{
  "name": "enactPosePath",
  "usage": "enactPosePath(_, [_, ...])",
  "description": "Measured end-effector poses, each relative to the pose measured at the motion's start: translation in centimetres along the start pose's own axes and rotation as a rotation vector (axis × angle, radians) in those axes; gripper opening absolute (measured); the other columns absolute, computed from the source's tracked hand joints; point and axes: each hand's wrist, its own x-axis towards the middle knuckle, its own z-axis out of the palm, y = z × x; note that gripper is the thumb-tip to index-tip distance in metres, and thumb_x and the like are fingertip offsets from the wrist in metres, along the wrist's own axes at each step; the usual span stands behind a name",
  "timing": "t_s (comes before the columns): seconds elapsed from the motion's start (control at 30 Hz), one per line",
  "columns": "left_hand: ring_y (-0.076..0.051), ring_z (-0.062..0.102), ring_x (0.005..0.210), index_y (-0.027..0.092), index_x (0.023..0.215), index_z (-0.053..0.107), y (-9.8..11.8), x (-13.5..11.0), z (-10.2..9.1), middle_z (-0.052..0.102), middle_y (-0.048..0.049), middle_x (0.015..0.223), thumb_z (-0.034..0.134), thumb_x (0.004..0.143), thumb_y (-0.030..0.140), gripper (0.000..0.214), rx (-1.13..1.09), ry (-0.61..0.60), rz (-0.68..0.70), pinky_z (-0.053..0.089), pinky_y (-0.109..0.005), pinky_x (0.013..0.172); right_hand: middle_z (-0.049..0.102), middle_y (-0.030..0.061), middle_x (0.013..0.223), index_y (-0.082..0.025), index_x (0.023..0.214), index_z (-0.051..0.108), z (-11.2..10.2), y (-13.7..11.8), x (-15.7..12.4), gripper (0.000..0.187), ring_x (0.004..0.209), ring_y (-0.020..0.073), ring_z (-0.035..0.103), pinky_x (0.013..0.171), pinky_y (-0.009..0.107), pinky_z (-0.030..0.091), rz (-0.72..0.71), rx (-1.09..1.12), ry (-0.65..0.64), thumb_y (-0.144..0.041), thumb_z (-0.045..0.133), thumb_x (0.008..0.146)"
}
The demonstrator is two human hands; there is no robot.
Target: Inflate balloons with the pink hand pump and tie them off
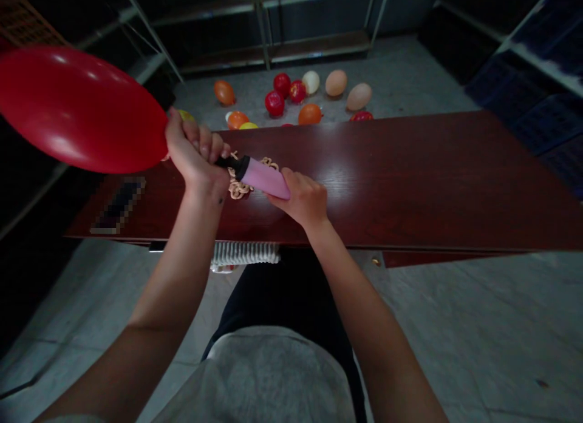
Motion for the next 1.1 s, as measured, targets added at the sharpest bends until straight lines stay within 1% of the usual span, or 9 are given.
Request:
enactPosePath(0.1, [-0.009, 0.010, 0.036, 0.020, 0.053, 0.016, 0.6, 0.5, -2.2, 0.012, 0.0059, 0.042, 0.033, 0.103, 0.039, 0.056, 0.023, 0.021, -0.046, 0.020, -0.026, 0.040, 0.071, 0.0081, 0.093, -0.020, 0.116, 0.062, 0.0, -0.2, 0.0, 0.059, 0.081, 0.0223, 0.063, 0.065, 0.031, 0.035, -0.055, -0.031, -0.016, -0.069, 0.046, 0.087])
enactPosePath(0.2, [-0.010, 0.015, 0.035, 0.020, 0.052, 0.019, 1.4, 0.6, -3.8, 0.015, 0.0051, 0.041, 0.034, 0.102, 0.039, 0.056, 0.081, 0.056, -0.065, 0.024, -0.025, 0.040, 0.071, 0.0081, 0.092, -0.020, 0.116, 0.063, 0.0, -0.3, -0.2, 0.058, 0.080, 0.0217, 0.062, 0.065, 0.031, 0.033, -0.109, -0.068, 0.004, -0.068, 0.046, 0.088])
enactPosePath(0.3, [-0.009, 0.016, 0.034, 0.020, 0.053, 0.020, 2.8, 0.4, -4.7, 0.015, 0.0052, 0.041, 0.033, 0.102, 0.037, 0.054, 0.043, 0.085, -0.062, 0.024, -0.024, 0.039, 0.071, 0.0080, 0.093, -0.019, 0.115, 0.063, -0.1, -0.3, -0.3, 0.057, 0.080, 0.0216, 0.061, 0.065, 0.031, 0.033, -0.146, -0.096, 0.021, -0.067, 0.048, 0.087])
enactPosePath(0.47, [-0.008, 0.014, 0.033, 0.019, 0.053, 0.018, 5.4, 0.5, -6.0, 0.015, 0.0059, 0.040, 0.034, 0.102, 0.033, 0.054, -0.086, 0.093, -0.042, 0.022, -0.023, 0.039, 0.070, 0.0080, 0.088, -0.018, 0.113, 0.065, -0.2, -0.2, -0.5, 0.056, 0.078, 0.0208, 0.060, 0.064, 0.031, 0.032, -0.190, -0.125, 0.021, -0.065, 0.050, 0.087])
enactPosePath(0.63, [-0.008, 0.015, 0.033, 0.019, 0.052, 0.019, 7.9, 1.0, -7.8, 0.015, 0.0056, 0.041, 0.035, 0.102, 0.031, 0.054, -0.110, 0.108, -0.004, 0.022, -0.024, 0.040, 0.070, 0.0078, 0.085, -0.018, 0.109, 0.066, -0.3, -0.1, -0.4, 0.055, 0.076, 0.0209, 0.060, 0.064, 0.031, 0.033, -0.235, -0.155, 0.049, -0.065, 0.051, 0.086])
enactPosePath(0.77, [-0.009, 0.018, 0.034, 0.020, 0.051, 0.022, 10.0, 1.3, -9.1, 0.018, 0.0045, 0.040, 0.038, 0.101, 0.036, 0.055, -0.103, 0.106, 0.016, 0.025, -0.028, 0.043, 0.070, 0.0081, 0.085, -0.017, 0.108, 0.066, -0.2, 0.0, -0.5, 0.053, 0.075, 0.0211, 0.061, 0.065, 0.031, 0.035, -0.260, -0.162, 0.052, -0.063, 0.052, 0.086])
enactPosePath(0.93, [-0.009, 0.019, 0.036, 0.020, 0.056, 0.024, 12.1, 1.0, -9.4, 0.018, 0.0046, 0.041, 0.036, 0.103, 0.037, 0.051, -0.115, 0.082, 0.037, 0.022, -0.029, 0.045, 0.070, 0.0086, 0.086, -0.017, 0.108, 0.065, -0.1, 0.1, -0.5, 0.052, 0.076, 0.0216, 0.062, 0.065, 0.031, 0.036, -0.264, -0.162, 0.049, -0.062, 0.054, 0.084])
enactPosePath(1.0, [-0.009, 0.015, 0.037, 0.020, 0.058, 0.020, 12.3, 0.7, -8.9, 0.016, 0.0053, 0.041, 0.035, 0.103, 0.034, 0.049, -0.122, 0.070, 0.074, 0.019, -0.028, 0.045, 0.070, 0.0083, 0.085, -0.018, 0.107, 0.065, -0.1, 0.0, -0.5, 0.052, 0.075, 0.0214, 0.062, 0.065, 0.031, 0.037, -0.259, -0.153, 0.054, -0.063, 0.055, 0.084])
enactPosePath(1.1, [-0.008, 0.010, 0.038, 0.020, 0.060, 0.015, 11.8, 0.6, -7.9, 0.012, 0.0058, 0.043, 0.035, 0.103, 0.031, 0.049, -0.098, 0.058, 0.161, 0.016, -0.028, 0.045, 0.071, 0.0080, 0.084, -0.018, 0.104, 0.066, -0.2, 0.1, -0.4, 0.053, 0.073, 0.0216, 0.063, 0.064, 0.031, 0.038, -0.228, -0.130, 0.061, -0.065, 0.056, 0.082])
